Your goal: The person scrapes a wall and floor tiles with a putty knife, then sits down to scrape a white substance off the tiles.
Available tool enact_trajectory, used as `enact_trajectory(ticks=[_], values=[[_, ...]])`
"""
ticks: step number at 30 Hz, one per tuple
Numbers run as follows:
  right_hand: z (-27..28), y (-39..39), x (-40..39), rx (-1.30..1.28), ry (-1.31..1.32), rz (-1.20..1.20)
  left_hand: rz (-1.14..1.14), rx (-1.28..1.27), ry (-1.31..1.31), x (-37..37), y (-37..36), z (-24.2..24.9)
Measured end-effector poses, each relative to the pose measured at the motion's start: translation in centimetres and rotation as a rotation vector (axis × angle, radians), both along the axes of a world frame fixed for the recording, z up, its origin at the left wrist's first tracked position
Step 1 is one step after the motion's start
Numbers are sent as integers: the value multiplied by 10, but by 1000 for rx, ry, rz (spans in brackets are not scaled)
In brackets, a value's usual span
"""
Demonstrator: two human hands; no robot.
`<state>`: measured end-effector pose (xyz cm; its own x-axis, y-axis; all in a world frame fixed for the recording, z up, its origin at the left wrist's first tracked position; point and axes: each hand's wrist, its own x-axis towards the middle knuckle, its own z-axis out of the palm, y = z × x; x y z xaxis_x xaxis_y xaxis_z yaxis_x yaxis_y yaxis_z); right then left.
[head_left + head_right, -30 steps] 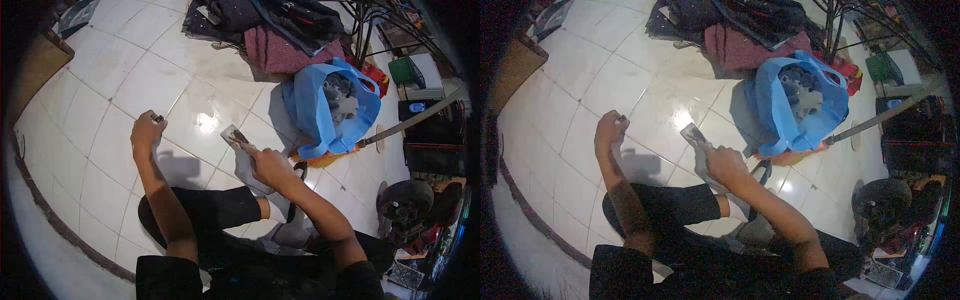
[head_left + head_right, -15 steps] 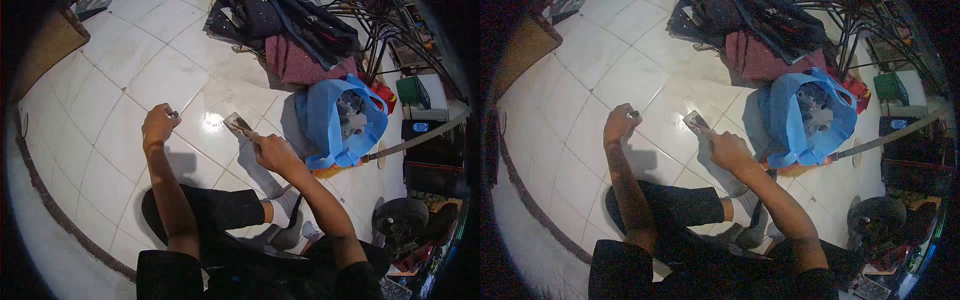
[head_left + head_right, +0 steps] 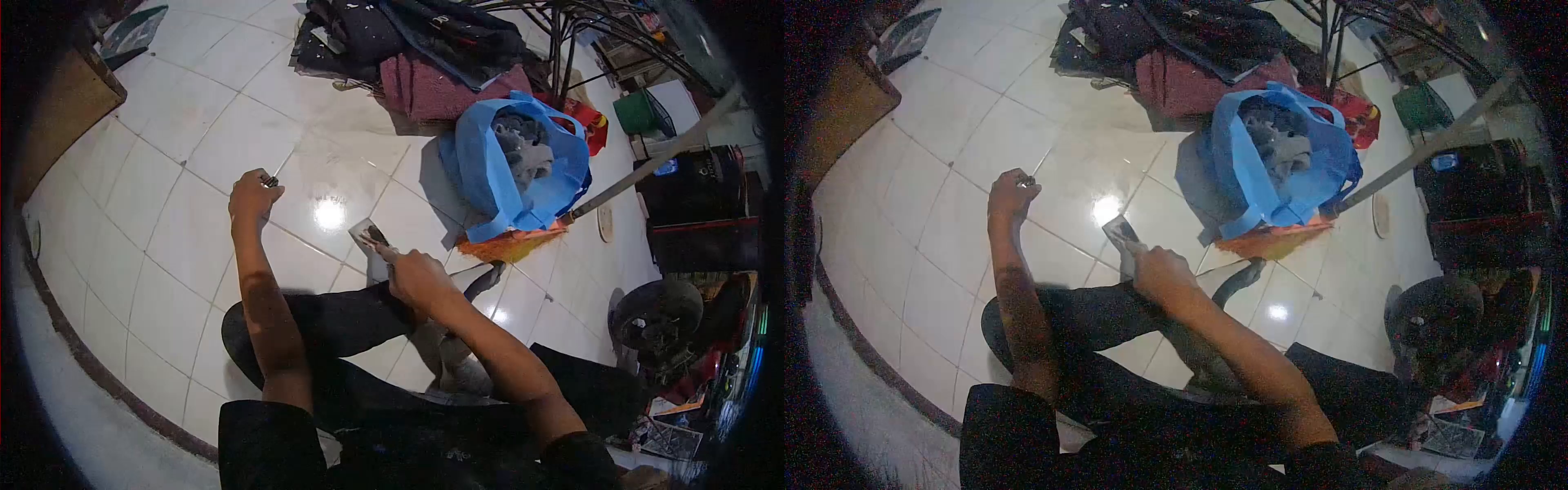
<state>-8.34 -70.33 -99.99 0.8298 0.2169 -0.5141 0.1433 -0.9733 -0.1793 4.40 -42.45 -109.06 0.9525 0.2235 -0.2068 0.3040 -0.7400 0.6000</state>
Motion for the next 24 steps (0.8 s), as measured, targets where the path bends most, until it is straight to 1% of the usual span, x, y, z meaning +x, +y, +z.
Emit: enact_trajectory(ticks=[3,5,6,7,9,11,12,13,14,15,16,17,18,19,20,21,22,23,24], values=[[7,17,21,31,-21,3,5,-32,15,0,-2,-6],[-2,27,37,15,-9,-10,34,-30,-45,-4,-5,-15],[-15,25,45,6,-54,88,17,-69,-94,-7,-6,-21],[-12,29,55,-9,-22,107,-1,-106,-145,-11,-4,-23],[-3,36,71,-42,48,138,13,-109,-97,-20,-9,-14],[-30,30,86,9,-48,187,2,-151,-60,-32,-12,-1],[-38,30,92,38,-92,214,5,-96,-126,-40,-14,-10],[-27,35,95,30,-65,199,9,-39,-190,-45,-15,-19],[-10,42,96,24,-40,186,24,-124,-14,-47,-13,-9],[3,47,99,20,-11,173,5,-50,-67,-57,-15,-1],[1,47,106,-38,29,237,33,-4,17,-63,-15,0],[18,55,105,-53,91,210,56,42,104,-70,-18,12],[36,59,105,-70,150,182,61,30,131,-79,-19,23],[50,63,103,-89,208,156,74,45,147,-87,-17,22],[44,61,104,-56,202,179,90,58,163,-94,-16,14],[24,57,107,-51,147,193,107,71,177,-99,-13,6],[-5,51,110,-46,94,207,65,113,158,-104,-8,-5],[-19,49,110,-38,40,222,76,130,160,-112,-6,-1],[-19,51,111,-12,88,122,89,149,159,-119,-5,4]])
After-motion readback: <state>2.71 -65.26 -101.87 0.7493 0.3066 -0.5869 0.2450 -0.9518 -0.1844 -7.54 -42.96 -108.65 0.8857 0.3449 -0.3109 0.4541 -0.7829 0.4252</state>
